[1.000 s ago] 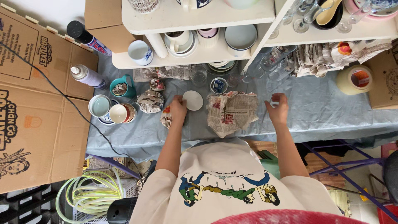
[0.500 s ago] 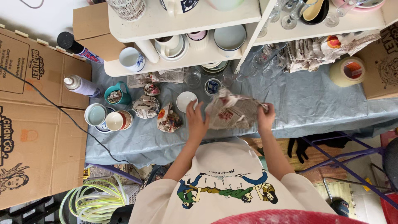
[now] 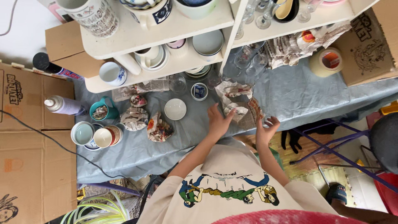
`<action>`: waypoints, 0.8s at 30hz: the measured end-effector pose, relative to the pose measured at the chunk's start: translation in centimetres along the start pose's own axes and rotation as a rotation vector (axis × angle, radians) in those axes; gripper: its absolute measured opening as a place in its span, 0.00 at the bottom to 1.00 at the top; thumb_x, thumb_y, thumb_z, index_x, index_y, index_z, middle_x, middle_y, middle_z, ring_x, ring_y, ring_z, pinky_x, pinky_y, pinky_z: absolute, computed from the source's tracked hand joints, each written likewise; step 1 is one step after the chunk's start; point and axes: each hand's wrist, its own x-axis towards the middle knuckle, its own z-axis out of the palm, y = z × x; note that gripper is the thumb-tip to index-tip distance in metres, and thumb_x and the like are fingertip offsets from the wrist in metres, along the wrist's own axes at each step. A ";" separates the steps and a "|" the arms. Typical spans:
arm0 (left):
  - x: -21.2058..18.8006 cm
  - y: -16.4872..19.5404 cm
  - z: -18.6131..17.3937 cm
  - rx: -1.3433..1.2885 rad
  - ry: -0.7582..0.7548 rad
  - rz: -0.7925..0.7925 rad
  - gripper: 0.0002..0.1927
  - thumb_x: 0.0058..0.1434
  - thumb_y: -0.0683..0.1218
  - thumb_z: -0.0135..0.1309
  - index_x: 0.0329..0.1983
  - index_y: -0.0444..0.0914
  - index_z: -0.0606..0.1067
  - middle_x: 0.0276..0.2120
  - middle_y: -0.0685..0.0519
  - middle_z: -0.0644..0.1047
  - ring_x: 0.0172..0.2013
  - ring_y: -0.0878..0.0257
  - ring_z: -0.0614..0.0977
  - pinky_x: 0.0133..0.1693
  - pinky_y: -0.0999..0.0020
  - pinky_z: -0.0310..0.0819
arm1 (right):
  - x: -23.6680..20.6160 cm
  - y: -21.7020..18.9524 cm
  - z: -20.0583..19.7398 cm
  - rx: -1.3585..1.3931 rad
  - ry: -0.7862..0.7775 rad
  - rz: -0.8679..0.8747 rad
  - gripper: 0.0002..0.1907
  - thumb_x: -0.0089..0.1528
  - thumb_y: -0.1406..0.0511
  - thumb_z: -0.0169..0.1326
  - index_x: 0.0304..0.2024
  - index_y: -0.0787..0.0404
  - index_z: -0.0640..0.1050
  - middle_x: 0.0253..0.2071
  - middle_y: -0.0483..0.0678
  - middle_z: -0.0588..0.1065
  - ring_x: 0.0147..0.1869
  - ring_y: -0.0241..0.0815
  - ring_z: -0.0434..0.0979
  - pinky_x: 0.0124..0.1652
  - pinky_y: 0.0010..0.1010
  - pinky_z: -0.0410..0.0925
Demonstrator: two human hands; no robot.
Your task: The person wraps ceramic cups and bowls in sheets of newspaper on a table, folding the paper around each piece and setting the wrapped pieces aside. They continue wrapping more pieces one at a time and later handle glass cups on the table.
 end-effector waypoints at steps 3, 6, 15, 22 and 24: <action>2.4 -0.5 3.3 -0.247 0.138 -0.421 0.63 0.44 0.71 0.68 0.64 0.22 0.55 0.59 0.31 0.60 0.61 0.41 0.64 0.61 0.51 0.60 | 3.3 -2.6 -1.0 -0.139 -0.050 -0.153 0.24 0.61 0.63 0.67 0.54 0.65 0.72 0.48 0.52 0.73 0.50 0.44 0.75 0.45 0.37 0.69; 4.1 -0.9 4.8 -0.247 0.290 -0.440 0.68 0.43 0.72 0.71 0.64 0.19 0.51 0.60 0.31 0.57 0.63 0.41 0.59 0.63 0.50 0.56 | 7.1 -4.5 0.1 -0.335 -0.195 -0.315 0.17 0.62 0.62 0.66 0.47 0.64 0.78 0.45 0.53 0.76 0.46 0.47 0.78 0.46 0.40 0.71; 5.5 -4.0 2.7 -0.260 0.147 -0.429 0.26 0.59 0.53 0.56 0.50 0.26 0.70 0.43 0.35 0.80 0.45 0.39 0.83 0.46 0.48 0.77 | 13.4 -2.4 7.0 -0.409 -0.890 0.216 0.24 0.65 0.50 0.61 0.44 0.67 0.83 0.33 0.52 0.81 0.38 0.43 0.80 0.38 0.36 0.72; 3.3 -7.3 1.2 -0.160 0.198 -0.306 0.17 0.63 0.47 0.50 0.47 0.28 0.76 0.41 0.32 0.80 0.44 0.38 0.82 0.46 0.52 0.74 | 13.3 -0.3 4.9 -0.067 -1.010 0.489 0.24 0.62 0.52 0.58 0.49 0.64 0.77 0.40 0.47 0.79 0.39 0.38 0.82 0.36 0.32 0.77; 3.1 -7.6 1.2 -0.207 0.210 -0.288 0.17 0.60 0.45 0.51 0.48 0.29 0.76 0.39 0.34 0.81 0.41 0.40 0.83 0.44 0.54 0.75 | 13.5 -0.6 4.2 -0.199 -1.101 0.533 0.26 0.62 0.50 0.58 0.51 0.64 0.75 0.43 0.46 0.78 0.41 0.39 0.81 0.37 0.34 0.78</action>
